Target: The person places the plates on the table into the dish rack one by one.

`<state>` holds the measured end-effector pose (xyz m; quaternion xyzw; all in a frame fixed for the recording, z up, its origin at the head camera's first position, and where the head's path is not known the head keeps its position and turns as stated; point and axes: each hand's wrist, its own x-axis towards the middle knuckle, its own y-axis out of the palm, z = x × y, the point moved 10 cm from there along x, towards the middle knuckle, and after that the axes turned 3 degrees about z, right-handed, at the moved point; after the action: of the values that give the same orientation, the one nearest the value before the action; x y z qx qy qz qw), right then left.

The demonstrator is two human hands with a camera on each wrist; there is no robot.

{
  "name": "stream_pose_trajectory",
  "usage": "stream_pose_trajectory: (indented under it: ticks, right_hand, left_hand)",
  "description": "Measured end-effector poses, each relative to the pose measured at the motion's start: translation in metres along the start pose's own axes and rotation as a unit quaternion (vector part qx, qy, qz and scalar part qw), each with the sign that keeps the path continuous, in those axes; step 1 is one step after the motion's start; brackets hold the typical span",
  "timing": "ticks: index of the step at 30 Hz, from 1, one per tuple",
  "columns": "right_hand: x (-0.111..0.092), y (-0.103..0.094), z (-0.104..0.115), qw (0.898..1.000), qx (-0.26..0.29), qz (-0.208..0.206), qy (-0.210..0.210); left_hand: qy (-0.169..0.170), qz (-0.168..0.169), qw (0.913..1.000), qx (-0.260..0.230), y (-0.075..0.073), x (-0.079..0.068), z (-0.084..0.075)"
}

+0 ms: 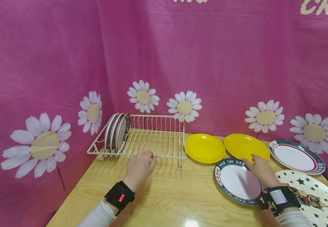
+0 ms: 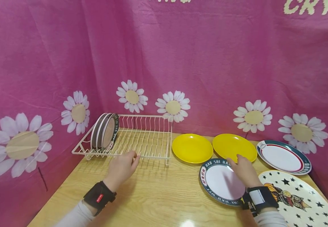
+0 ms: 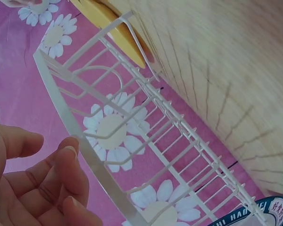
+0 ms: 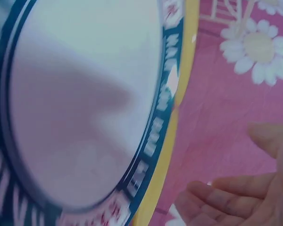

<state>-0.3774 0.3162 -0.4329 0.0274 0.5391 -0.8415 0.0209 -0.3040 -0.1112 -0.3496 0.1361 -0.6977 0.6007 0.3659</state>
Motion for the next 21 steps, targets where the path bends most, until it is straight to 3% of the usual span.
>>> stream_pose_trajectory:
  ticks: [6,14,21]
  right_hand:
    - [0.004,0.003,-0.023,0.999,-0.023,0.005,0.024]
    - [0.009,0.009,-0.042,0.999,-0.002,0.032,0.038]
    - [0.015,0.012,-0.046,0.998,-0.002,0.059,0.035]
  left_hand:
    - [0.003,-0.019,0.9998,-0.01,-0.003,-0.006,-0.001]
    - [-0.006,-0.004,0.9998,-0.02,-0.002,-0.011,-0.001]
    - [-0.007,0.003,0.9995,-0.031,0.001,-0.014,-0.001]
